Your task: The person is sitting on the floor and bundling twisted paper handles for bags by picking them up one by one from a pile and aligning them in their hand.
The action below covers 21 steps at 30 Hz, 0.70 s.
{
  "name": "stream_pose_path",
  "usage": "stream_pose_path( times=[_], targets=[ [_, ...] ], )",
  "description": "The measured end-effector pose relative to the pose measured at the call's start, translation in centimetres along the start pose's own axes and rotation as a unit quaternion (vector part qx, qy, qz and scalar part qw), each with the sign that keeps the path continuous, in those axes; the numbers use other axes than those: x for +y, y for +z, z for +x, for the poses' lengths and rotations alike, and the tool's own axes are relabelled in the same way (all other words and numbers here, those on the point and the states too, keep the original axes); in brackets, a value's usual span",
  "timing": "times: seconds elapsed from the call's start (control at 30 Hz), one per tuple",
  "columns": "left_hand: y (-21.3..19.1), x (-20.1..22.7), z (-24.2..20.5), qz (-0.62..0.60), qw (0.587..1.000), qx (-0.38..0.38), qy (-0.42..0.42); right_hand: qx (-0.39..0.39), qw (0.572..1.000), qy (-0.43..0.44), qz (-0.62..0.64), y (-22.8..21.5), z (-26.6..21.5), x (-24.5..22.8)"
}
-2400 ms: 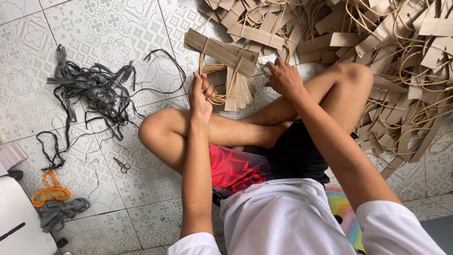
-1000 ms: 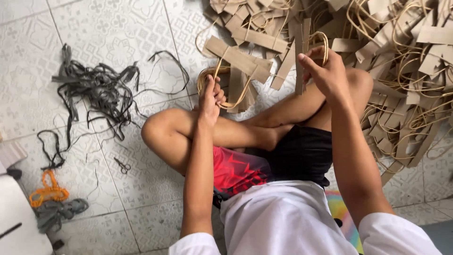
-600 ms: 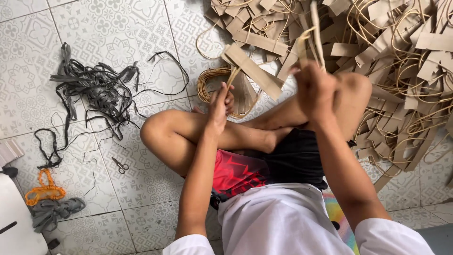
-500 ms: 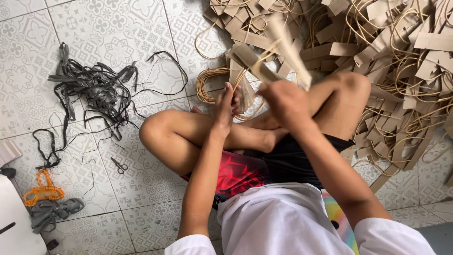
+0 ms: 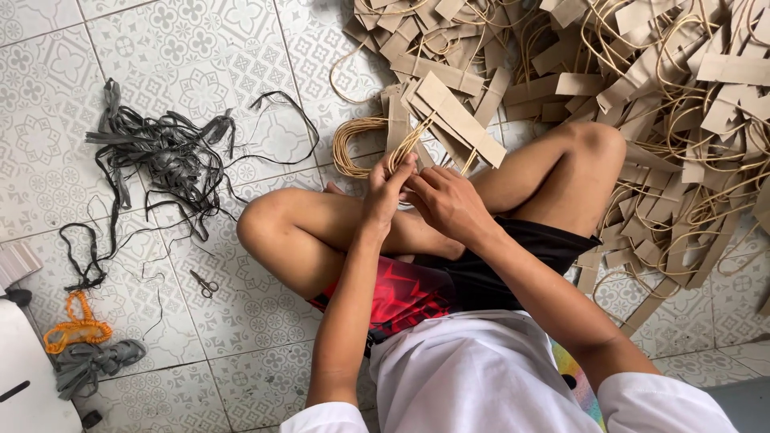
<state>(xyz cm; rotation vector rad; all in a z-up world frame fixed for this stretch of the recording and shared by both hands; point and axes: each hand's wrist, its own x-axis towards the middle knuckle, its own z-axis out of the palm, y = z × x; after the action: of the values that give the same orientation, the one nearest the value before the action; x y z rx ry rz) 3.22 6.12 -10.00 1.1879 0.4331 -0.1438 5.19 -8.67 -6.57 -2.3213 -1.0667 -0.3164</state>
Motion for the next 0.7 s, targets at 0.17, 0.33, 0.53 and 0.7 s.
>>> stream_pose_path(
  times=[0.17,0.33,0.53,0.7],
  targets=[
    [-1.0,-0.9,0.8,0.068,0.996,0.022,0.045,0.089,0.995,0.031,0.015,-1.9,-0.1,1.3],
    [-1.6,-1.9,1.0,0.093,0.994,-0.040,0.034,0.095,0.974,0.202,0.032,-3.5,-0.1,3.0],
    [-0.6,0.7,-0.5,0.087,0.987,-0.131,-0.038,-0.031,0.939,0.303,0.159,-4.7,0.0,3.8],
    [0.2,2.6,-1.6,0.080,0.983,-0.159,-0.040,-0.026,0.952,0.284,0.110,-4.9,0.0,2.6]
  ],
)
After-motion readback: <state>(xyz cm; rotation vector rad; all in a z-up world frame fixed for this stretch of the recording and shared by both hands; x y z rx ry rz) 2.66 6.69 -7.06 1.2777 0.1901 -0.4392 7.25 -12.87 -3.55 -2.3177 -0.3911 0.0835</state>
